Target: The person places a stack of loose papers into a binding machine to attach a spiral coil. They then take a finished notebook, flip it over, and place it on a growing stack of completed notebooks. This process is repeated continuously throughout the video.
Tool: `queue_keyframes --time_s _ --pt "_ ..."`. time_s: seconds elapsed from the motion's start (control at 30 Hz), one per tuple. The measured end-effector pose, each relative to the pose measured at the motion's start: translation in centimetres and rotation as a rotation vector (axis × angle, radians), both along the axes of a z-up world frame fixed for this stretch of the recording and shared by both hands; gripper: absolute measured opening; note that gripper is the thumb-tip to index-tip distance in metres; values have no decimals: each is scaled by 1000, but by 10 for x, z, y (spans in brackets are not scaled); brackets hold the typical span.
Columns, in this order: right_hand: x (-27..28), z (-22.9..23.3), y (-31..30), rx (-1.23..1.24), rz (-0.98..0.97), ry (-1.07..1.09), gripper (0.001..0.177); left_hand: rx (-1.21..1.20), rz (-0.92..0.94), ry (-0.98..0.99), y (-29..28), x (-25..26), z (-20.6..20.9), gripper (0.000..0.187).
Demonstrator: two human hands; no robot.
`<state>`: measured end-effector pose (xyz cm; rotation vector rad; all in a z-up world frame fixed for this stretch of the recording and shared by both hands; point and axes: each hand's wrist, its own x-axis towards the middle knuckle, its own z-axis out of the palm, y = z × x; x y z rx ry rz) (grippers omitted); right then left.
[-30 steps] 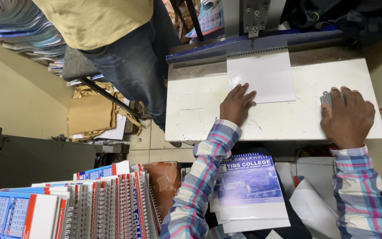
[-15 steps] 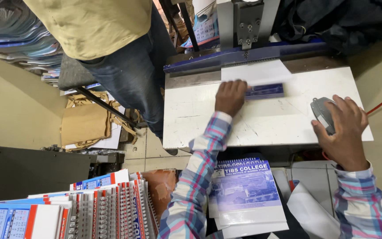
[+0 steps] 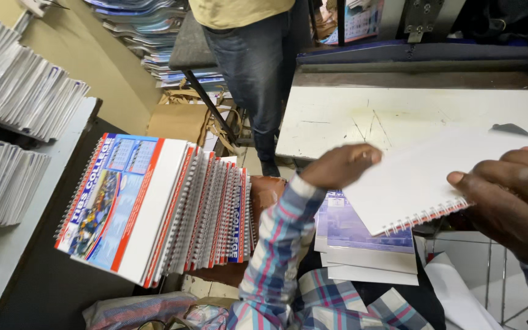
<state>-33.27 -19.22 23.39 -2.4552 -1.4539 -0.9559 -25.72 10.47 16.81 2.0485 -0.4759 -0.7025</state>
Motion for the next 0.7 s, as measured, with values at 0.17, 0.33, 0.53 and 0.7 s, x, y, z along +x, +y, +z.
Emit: queue_keyframes --time_s 0.17,0.33,0.53,0.7 --pt "-4 -80 42 334 -120 346 47 195 413 -1081 58 -141 65 24" --pt "17 -201 78 -104 -236 518 68 1123 993 -1279 138 -192 84 72" --pt "8 -160 122 90 -16 757 44 1349 1087 -1328 151 -206 60 37" --pt "6 -143 140 164 268 712 48 1034 929 -1634 114 -233 98 20"
